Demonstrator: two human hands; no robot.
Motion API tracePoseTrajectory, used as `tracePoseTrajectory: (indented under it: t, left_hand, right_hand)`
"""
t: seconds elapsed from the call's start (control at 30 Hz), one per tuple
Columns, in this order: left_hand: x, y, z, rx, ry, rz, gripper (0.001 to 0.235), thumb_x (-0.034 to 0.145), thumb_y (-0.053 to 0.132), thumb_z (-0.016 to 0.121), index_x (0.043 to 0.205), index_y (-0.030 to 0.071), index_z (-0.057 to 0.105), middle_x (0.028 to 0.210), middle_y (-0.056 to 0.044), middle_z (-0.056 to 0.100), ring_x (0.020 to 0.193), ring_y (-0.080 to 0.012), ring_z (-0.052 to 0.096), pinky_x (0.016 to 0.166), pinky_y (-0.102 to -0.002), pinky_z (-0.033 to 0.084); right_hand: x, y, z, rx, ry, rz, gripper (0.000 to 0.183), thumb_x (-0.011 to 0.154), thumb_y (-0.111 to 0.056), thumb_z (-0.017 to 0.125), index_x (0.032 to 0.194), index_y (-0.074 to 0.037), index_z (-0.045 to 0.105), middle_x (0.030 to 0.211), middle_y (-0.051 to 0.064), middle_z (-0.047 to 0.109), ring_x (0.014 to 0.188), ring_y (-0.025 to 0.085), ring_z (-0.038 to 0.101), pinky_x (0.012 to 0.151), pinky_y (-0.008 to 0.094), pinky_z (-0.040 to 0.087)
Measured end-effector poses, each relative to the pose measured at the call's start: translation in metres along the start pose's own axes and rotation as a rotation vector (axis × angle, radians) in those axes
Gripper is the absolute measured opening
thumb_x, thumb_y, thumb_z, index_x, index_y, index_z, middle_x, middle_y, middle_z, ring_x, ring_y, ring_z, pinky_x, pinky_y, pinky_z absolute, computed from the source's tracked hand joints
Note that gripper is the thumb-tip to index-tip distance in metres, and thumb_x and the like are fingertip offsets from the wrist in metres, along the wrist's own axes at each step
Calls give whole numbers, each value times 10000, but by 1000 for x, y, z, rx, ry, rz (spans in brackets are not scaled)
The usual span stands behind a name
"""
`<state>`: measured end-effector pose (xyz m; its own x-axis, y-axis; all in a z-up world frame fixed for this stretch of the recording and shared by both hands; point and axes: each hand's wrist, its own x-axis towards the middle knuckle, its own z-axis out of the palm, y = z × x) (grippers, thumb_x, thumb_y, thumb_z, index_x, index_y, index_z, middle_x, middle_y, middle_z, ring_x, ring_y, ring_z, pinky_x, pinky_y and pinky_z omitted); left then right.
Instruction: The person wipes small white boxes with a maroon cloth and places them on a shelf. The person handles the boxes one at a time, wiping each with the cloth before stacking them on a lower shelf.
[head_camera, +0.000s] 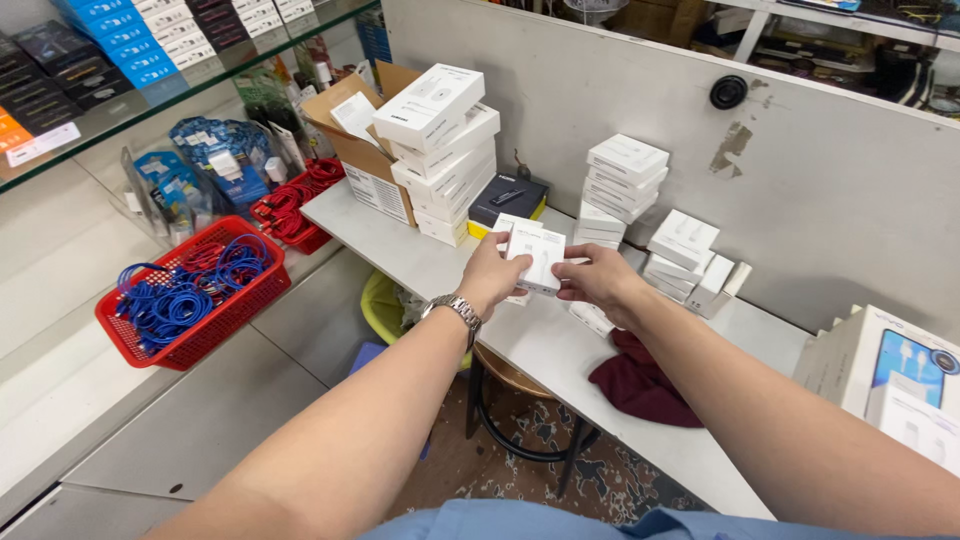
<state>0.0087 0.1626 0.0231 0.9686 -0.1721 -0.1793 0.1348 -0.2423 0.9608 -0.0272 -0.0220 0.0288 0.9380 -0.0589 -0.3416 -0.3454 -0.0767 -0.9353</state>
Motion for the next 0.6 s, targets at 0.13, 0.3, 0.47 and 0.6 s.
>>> tracePoseTrajectory:
  t: [0.13, 0.3, 0.47, 0.6]
  left_hand:
    - [32, -3, -20, 488, 302, 280, 615, 827, 219, 716, 1373, -11, 549, 1255, -262, 650, 1164, -370, 636, 991, -417, 498]
    - [71, -16, -41, 490, 122, 90, 499, 867, 182, 580, 1347, 54, 619, 1277, -201, 686, 1217, -341, 636, 1056, -404, 478]
    - [95, -36, -45, 520, -18, 98, 643, 876, 164, 581, 1480, 50, 391, 1341, -246, 577, 1253, -358, 572, 1045, -414, 451]
    - [100, -41, -43, 515, -60, 42, 509, 886, 183, 562, 1371, 37, 521, 1288, -231, 651, 1221, -358, 617, 1026, -419, 479]
  right_hand:
    - [33, -13, 29, 25, 25, -59, 499, 906, -77, 708, 1356, 32, 522, 1074, 157, 667, 877, 203, 697, 776, 308, 621]
    - [67, -16, 44, 45, 64, 2, 503, 899, -69, 721, 1335, 30, 490, 1070, 167, 683, 893, 221, 706, 783, 315, 624]
    - [86, -12, 53, -19, 118, 30, 509, 893, -68, 729, 1323, 39, 478, 1043, 181, 706, 866, 221, 717, 769, 314, 628]
    - [91, -8, 55, -52, 148, 46, 528, 891, -60, 732, 1334, 54, 470, 1050, 187, 691, 854, 218, 711, 749, 310, 633]
